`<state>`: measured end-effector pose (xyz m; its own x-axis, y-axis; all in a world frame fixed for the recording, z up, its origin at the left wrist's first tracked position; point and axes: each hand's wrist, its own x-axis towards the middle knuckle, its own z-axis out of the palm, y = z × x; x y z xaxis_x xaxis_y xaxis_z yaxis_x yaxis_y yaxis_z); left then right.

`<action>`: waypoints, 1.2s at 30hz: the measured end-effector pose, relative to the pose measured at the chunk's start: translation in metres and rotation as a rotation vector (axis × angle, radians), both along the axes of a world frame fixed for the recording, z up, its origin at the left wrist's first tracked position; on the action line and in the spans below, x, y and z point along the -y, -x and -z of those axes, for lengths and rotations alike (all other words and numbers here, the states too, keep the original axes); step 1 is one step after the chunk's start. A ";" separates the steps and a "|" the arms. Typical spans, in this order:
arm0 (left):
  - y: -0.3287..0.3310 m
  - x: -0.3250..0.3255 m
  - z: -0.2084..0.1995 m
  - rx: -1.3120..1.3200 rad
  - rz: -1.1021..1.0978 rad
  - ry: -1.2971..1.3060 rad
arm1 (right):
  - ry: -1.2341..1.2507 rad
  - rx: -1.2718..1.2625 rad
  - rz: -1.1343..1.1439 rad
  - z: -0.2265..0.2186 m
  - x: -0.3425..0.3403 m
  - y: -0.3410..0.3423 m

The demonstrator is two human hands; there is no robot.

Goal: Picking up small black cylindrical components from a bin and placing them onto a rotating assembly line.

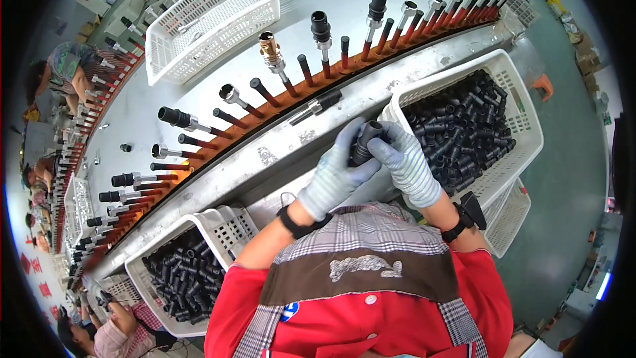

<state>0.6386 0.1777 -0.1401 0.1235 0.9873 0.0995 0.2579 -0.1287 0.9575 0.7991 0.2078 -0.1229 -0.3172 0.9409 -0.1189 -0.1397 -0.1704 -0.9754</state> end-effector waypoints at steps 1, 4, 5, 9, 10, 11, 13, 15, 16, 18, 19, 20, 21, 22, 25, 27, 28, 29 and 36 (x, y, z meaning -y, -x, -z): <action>-0.005 -0.006 -0.001 -0.004 0.008 0.006 | -0.002 -0.036 -0.019 -0.005 -0.001 -0.005; -0.019 -0.024 0.003 0.086 0.067 -0.053 | -0.025 -0.171 -0.054 -0.001 -0.006 -0.020; -0.021 -0.026 0.008 0.074 0.077 -0.054 | -0.011 -0.141 -0.026 -0.002 -0.007 -0.023; -0.041 -0.042 0.005 -0.047 0.097 0.009 | -0.175 0.062 0.028 0.008 -0.014 -0.038; -0.046 -0.047 0.004 -0.134 0.095 0.097 | -0.318 0.242 0.050 0.008 -0.018 -0.042; -0.050 -0.056 0.005 -0.136 0.093 0.093 | -0.491 0.396 0.011 0.007 -0.025 -0.049; -0.054 -0.086 0.009 -0.018 0.071 -0.113 | -0.618 0.438 0.016 0.005 -0.040 -0.064; -0.065 -0.129 0.002 0.173 -0.093 -0.195 | -0.636 0.334 0.101 0.014 -0.049 -0.078; -0.066 -0.153 0.000 0.344 -0.187 -0.056 | -0.716 0.464 0.127 -0.006 -0.054 -0.085; -0.084 -0.194 -0.019 0.426 -0.232 -0.154 | -0.524 0.357 0.187 -0.002 -0.056 -0.097; -0.099 -0.210 -0.030 0.573 -0.206 -0.192 | -0.522 0.347 0.185 0.005 -0.059 -0.103; -0.103 -0.233 -0.032 0.437 -0.223 -0.257 | -0.508 0.333 0.197 0.009 -0.063 -0.107; -0.108 -0.256 -0.030 0.499 -0.202 -0.307 | -0.492 0.317 0.207 0.013 -0.067 -0.110; -0.113 -0.277 -0.027 0.563 -0.175 -0.356 | -0.492 0.309 0.208 0.014 -0.069 -0.115; -0.112 -0.308 -0.013 0.449 -0.261 -0.344 | -0.459 0.342 0.199 0.013 -0.080 -0.129; -0.106 -0.316 -0.002 0.456 -0.271 -0.277 | -0.419 0.317 0.237 0.009 -0.089 -0.138; -0.104 -0.317 0.001 0.495 -0.283 -0.284 | -0.385 0.301 0.265 0.009 -0.092 -0.141; -0.097 -0.318 0.003 0.476 -0.280 -0.286 | -0.323 0.264 0.281 0.012 -0.095 -0.142; -0.052 -0.292 0.023 0.336 -0.425 -0.318 | -0.485 0.260 0.230 -0.021 -0.172 -0.098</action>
<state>0.6901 0.4697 -0.1631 -0.3625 0.8589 0.3617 0.0412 -0.3730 0.9269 0.8973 0.3798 -0.1022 -0.1170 0.9482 0.2954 0.1342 0.3098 -0.9413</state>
